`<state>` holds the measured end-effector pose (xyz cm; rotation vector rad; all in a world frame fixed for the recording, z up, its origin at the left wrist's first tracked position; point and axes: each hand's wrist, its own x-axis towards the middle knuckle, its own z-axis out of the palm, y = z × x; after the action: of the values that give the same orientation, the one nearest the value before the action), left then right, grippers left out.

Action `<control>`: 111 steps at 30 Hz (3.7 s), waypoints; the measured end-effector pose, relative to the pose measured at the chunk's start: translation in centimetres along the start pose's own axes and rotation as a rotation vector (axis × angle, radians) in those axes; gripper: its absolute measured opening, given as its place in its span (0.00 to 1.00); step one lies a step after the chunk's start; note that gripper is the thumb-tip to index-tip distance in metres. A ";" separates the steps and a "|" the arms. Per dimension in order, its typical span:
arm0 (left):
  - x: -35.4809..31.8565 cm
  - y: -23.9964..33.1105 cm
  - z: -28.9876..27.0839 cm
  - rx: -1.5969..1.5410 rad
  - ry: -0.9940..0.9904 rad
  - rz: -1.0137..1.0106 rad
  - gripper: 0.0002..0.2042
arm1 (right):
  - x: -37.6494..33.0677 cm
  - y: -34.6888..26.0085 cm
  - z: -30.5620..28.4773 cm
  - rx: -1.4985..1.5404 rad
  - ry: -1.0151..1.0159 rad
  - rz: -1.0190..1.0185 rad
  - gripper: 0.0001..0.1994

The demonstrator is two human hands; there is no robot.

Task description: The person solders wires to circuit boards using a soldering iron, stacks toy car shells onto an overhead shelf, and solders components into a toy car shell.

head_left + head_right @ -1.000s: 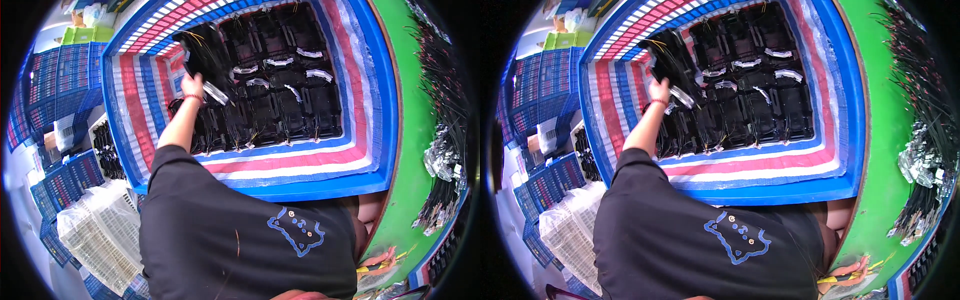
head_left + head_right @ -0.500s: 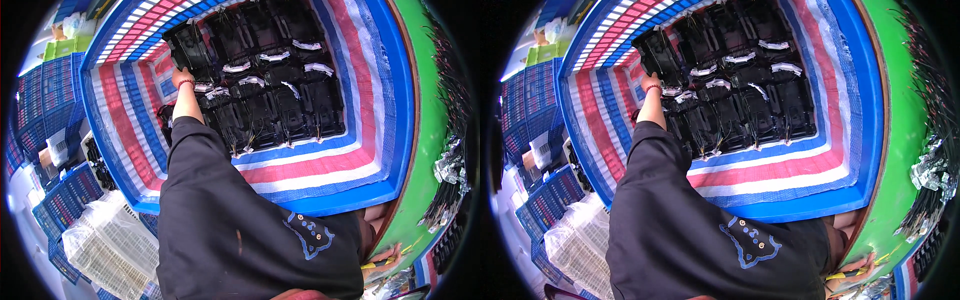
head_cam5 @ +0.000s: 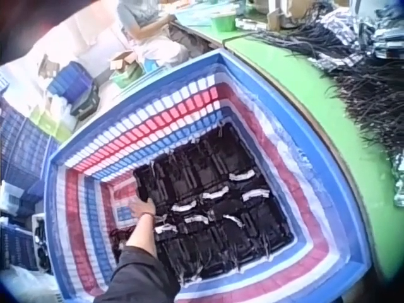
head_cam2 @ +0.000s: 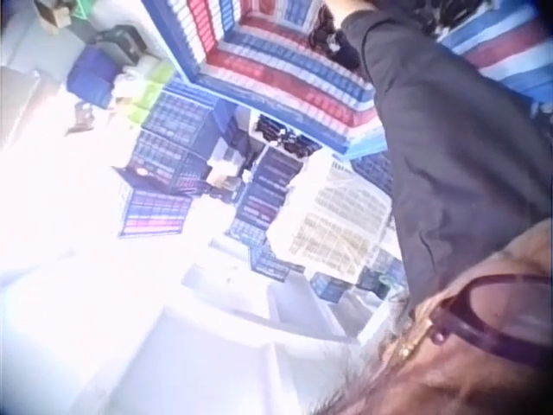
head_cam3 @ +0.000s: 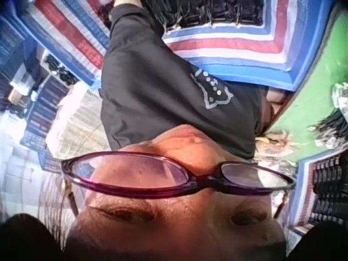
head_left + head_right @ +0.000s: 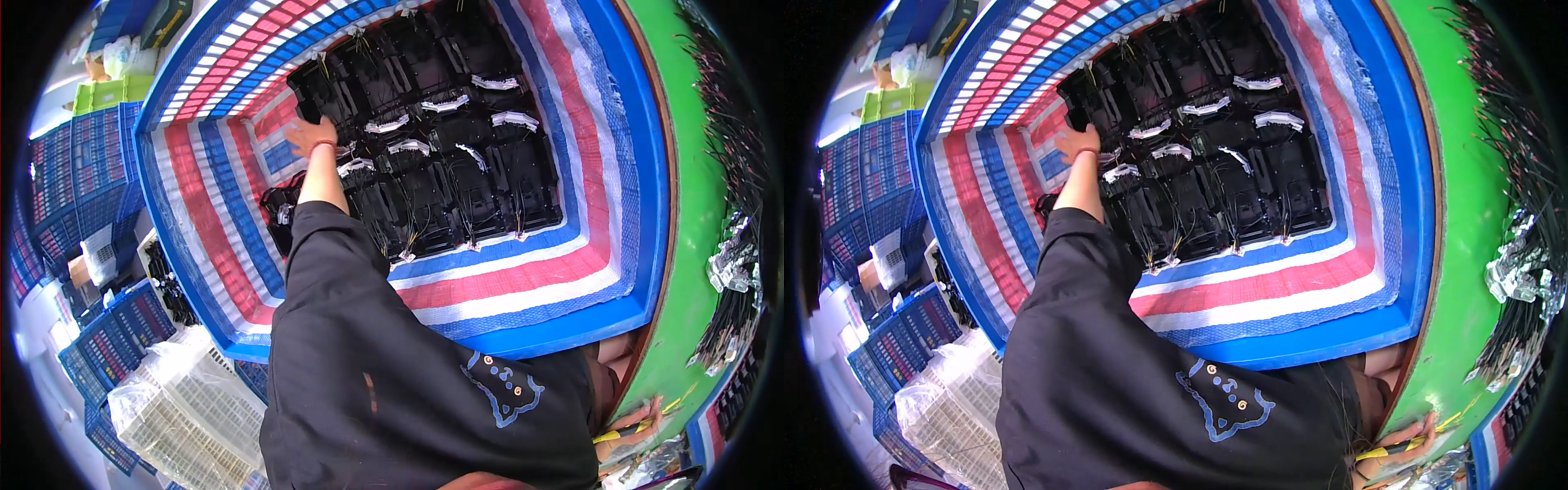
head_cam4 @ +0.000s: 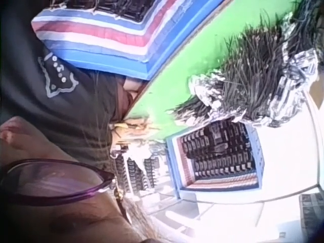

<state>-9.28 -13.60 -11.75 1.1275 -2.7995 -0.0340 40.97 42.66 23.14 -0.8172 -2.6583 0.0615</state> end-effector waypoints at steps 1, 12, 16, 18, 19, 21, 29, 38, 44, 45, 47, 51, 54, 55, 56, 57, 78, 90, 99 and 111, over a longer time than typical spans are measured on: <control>-0.2 1.1 -0.3 -0.060 0.026 0.212 0.34 | -0.3 0.8 -0.2 0.006 0.023 -0.002 0.12; 2.5 3.2 6.6 -0.913 -1.050 -0.250 0.26 | -0.4 4.1 1.8 0.171 0.123 0.232 0.13; 4.3 8.1 -1.0 -1.040 -0.425 0.104 0.23 | -1.3 4.0 1.1 0.375 0.284 0.225 0.11; -7.5 17.7 -13.7 -1.446 -0.659 0.212 0.18 | -1.8 3.2 0.7 0.341 0.323 0.273 0.10; -11.4 19.9 -19.9 -1.447 -0.627 0.450 0.15 | -1.6 3.6 0.8 0.363 0.318 0.278 0.09; -19.8 23.4 -30.2 -1.428 -0.552 0.799 0.10 | -1.0 3.8 0.9 0.440 0.328 0.291 0.08; -47.0 31.0 -45.2 -0.948 -0.835 2.520 0.07 | -1.3 4.0 -0.3 0.526 0.372 0.329 0.09; -58.3 31.8 -39.6 -0.689 -0.345 2.777 0.03 | -2.7 5.1 0.0 0.792 0.604 0.370 0.10; -59.7 26.7 -43.2 -0.988 -0.403 2.699 0.04 | -3.6 6.2 -1.0 0.941 0.578 0.396 0.12; -59.8 24.5 -43.6 -1.014 -0.418 2.720 0.07 | -3.8 6.3 -0.9 1.072 0.592 0.437 0.14; -61.1 20.5 -44.9 -0.963 -0.681 2.718 0.07 | -3.7 6.8 -2.7 1.187 0.370 0.475 0.18; -63.6 17.5 -44.3 -0.936 -0.967 2.631 0.08 | -3.5 7.6 -4.4 1.051 0.285 0.534 0.18; -61.2 18.0 -42.6 -0.876 -0.977 2.553 0.07 | -5.3 8.7 -4.1 0.961 0.364 0.511 0.15; -60.5 19.0 -41.8 -0.821 -1.019 2.491 0.07 | -5.7 9.3 -4.1 0.909 0.339 0.525 0.14; -59.7 19.8 -41.2 -0.768 -0.920 2.497 0.07 | -6.2 9.7 -3.6 0.903 0.239 0.563 0.14; -59.5 20.5 -40.9 -0.738 -0.863 2.519 0.07 | -5.8 9.9 -3.3 0.835 0.254 0.465 0.15; -70.2 22.6 -42.2 -0.589 -0.672 2.786 0.05 | -11.0 12.5 -6.9 1.054 0.486 0.764 0.09; -68.9 20.7 -44.1 -0.638 -1.633 1.864 0.03 | -8.5 13.7 -6.7 0.970 0.474 0.534 0.25; -69.4 18.0 -44.8 -0.751 -1.615 1.939 0.04 | -4.1 11.7 -5.5 1.269 0.502 0.718 0.22; -69.6 16.9 -44.2 -0.530 -1.897 1.731 0.05 | -3.8 11.4 -4.7 0.865 0.581 0.399 0.20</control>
<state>34.17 47.82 25.82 1.2177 1.2217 0.9580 51.63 49.72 24.70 -0.8507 -1.6374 0.8576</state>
